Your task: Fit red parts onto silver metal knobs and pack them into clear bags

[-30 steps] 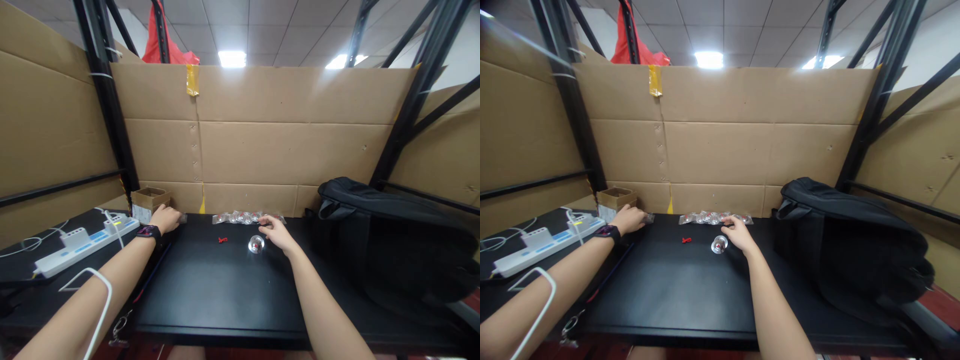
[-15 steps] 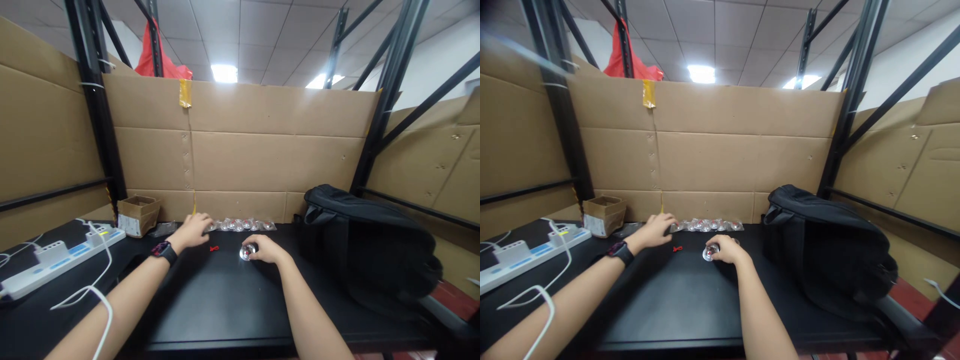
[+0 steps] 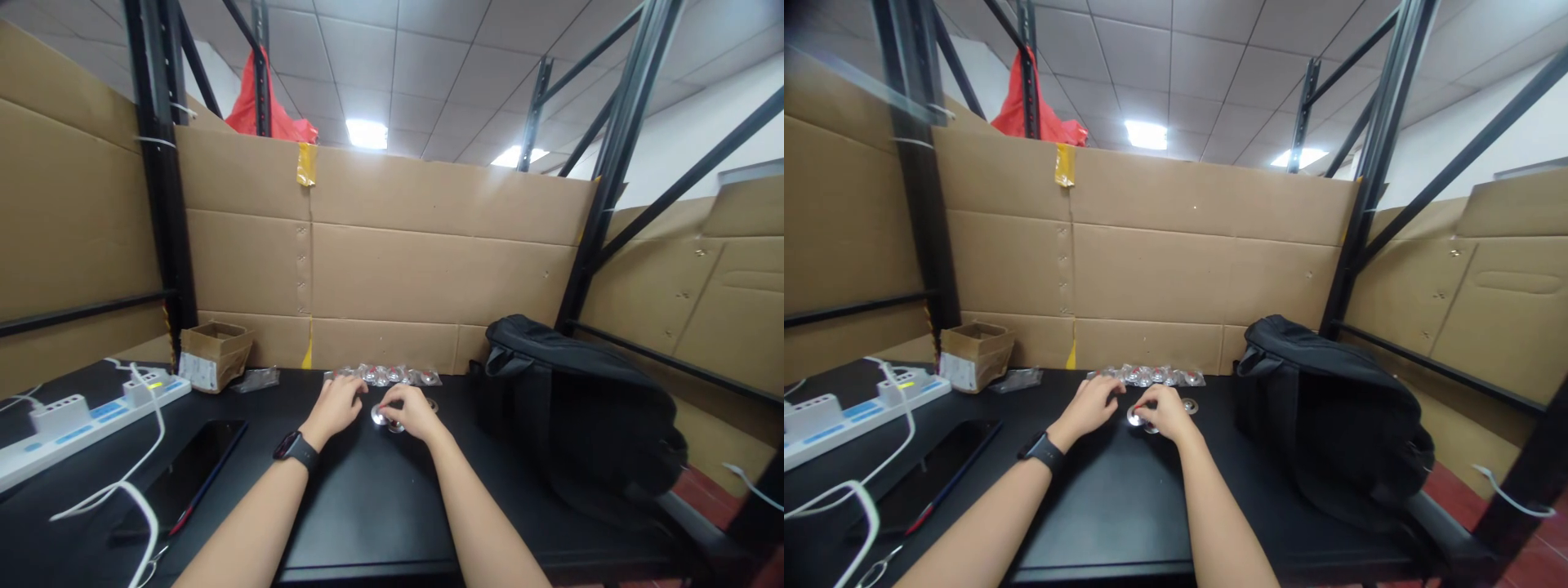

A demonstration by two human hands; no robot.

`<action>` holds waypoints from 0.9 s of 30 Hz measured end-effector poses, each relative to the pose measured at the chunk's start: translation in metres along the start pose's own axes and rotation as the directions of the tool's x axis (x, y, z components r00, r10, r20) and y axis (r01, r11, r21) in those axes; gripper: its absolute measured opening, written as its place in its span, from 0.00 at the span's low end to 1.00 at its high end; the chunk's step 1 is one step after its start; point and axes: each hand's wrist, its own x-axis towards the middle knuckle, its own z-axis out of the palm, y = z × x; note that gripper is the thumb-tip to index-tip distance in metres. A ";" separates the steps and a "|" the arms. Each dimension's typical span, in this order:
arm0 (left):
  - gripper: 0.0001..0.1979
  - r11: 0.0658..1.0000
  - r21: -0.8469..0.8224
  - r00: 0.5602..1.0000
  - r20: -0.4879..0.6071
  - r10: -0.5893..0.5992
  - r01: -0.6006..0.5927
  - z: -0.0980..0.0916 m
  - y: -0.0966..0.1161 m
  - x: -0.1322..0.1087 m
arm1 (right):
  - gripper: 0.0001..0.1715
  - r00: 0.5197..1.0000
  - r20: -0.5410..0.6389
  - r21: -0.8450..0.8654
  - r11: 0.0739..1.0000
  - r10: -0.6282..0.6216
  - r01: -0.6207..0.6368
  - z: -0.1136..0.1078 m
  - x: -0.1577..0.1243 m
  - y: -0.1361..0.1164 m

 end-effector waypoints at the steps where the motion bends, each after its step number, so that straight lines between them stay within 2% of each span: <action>1: 0.09 0.995 -0.099 1.000 0.018 -0.012 0.014 -0.001 -0.002 0.001 | 0.04 0.998 -0.060 0.065 0.998 0.024 -0.020 0.001 0.002 -0.002; 4: 0.08 0.898 -0.440 0.994 0.103 0.031 0.018 0.002 -0.002 0.007 | 0.13 0.976 -0.157 0.313 0.945 0.151 -0.096 0.004 0.006 -0.006; 7: 0.13 0.811 -0.585 0.997 0.071 0.030 0.018 0.009 0.004 0.011 | 0.20 0.963 -0.136 0.483 0.864 0.231 -0.139 0.008 0.007 -0.010; 12: 0.11 0.860 -0.511 1.000 -0.007 -0.015 0.010 0.013 0.010 0.009 | 0.24 0.951 -0.050 0.564 0.794 0.306 -0.226 0.009 0.004 -0.020; 15: 0.11 0.869 -0.494 0.998 -0.033 -0.060 0.035 0.012 0.010 0.008 | 0.24 0.964 -0.021 0.613 0.765 0.265 -0.197 0.008 0.003 -0.026; 18: 0.10 0.845 -0.533 0.997 -0.032 -0.074 0.046 0.014 0.009 0.009 | 0.25 0.974 -0.022 0.650 0.743 0.225 -0.157 0.007 0.004 -0.029; 21: 0.11 0.813 -0.581 0.998 -0.015 -0.068 0.047 0.018 0.008 0.011 | 0.25 0.970 -0.024 0.659 0.734 0.240 -0.166 0.007 0.003 -0.028; 27: 0.14 0.742 -0.666 0.997 0.035 -0.072 0.077 0.016 0.007 0.013 | 0.38 0.946 0.021 0.740 0.631 0.324 -0.232 0.004 -0.001 -0.030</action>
